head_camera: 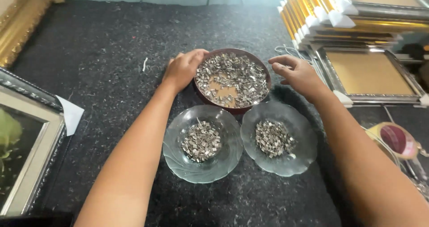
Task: Sorting small metal frame hardware components from a central bowl into separate plates.
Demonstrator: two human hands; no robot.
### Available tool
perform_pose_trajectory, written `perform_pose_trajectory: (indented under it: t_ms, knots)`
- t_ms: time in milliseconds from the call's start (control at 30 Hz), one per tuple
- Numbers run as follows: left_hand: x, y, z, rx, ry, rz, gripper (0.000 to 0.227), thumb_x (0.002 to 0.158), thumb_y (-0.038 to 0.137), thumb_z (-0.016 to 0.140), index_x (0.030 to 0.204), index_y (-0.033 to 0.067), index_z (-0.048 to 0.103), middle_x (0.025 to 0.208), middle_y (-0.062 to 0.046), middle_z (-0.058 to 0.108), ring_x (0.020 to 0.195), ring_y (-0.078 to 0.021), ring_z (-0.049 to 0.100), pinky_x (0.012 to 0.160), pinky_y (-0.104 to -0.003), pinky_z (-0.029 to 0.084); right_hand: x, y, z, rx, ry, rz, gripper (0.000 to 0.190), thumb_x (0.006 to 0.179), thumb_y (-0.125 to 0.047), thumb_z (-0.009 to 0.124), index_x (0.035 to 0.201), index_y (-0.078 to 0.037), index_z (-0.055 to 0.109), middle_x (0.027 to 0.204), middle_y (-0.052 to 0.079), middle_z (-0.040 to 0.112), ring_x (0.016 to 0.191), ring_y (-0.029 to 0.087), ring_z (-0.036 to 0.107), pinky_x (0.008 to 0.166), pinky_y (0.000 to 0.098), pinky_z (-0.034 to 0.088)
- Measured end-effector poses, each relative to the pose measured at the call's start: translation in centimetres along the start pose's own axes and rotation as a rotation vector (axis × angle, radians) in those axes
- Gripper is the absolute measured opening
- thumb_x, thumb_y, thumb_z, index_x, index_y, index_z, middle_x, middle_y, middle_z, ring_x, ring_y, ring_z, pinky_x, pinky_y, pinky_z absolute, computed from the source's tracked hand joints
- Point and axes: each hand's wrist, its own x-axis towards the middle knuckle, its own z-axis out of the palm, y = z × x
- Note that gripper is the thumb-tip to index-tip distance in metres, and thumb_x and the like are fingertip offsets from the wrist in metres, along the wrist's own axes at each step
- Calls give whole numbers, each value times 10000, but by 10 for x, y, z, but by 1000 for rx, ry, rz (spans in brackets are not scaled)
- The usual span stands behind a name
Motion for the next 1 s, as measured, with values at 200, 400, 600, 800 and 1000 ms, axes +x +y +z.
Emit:
perform_pose_trajectory:
  t_ms: [200, 400, 600, 800, 1000]
  knots:
    - [-1, -3, 1, -7, 8, -17, 413, 869, 530, 311, 1139, 330, 551, 1122, 64, 590, 1086, -226, 493, 965, -395, 298, 22, 47, 14, 55, -36, -256, 316, 869, -254, 515, 1161, -141, 562, 1239, 121, 500, 1115, 296, 491, 931, 413, 382]
    - [15, -31, 6, -342, 155, 234, 199, 780, 263, 679, 965, 195, 651, 950, 5, 603, 965, -163, 562, 823, -272, 459, 27, 55, 12, 114, -35, -350, 320, 892, -220, 490, 1169, -66, 531, 1239, 147, 471, 1104, 313, 497, 948, 445, 363]
    - [1, 23, -22, 107, -178, 376, 61, 662, 264, 678, 717, 243, 692, 773, 2, 654, 802, -249, 594, 742, -375, 482, 26, 54, 13, 46, -46, -401, 312, 869, -221, 503, 1131, -62, 560, 1210, 152, 491, 1124, 311, 483, 959, 423, 340]
    - [0, 40, -7, 445, -313, 299, 66, 660, 317, 680, 723, 336, 685, 803, 130, 639, 887, -173, 568, 810, -375, 439, 25, 46, 13, 50, -49, -372, 309, 865, -234, 509, 1135, -94, 567, 1204, 114, 508, 1104, 270, 501, 953, 415, 349]
    - [4, 29, 2, 335, -179, 351, 71, 781, 263, 618, 840, 259, 658, 859, 77, 641, 899, -181, 559, 786, -351, 431, 26, 49, 12, 123, -17, -317, 303, 878, -223, 493, 1133, -71, 555, 1175, 125, 525, 1070, 266, 528, 931, 411, 375]
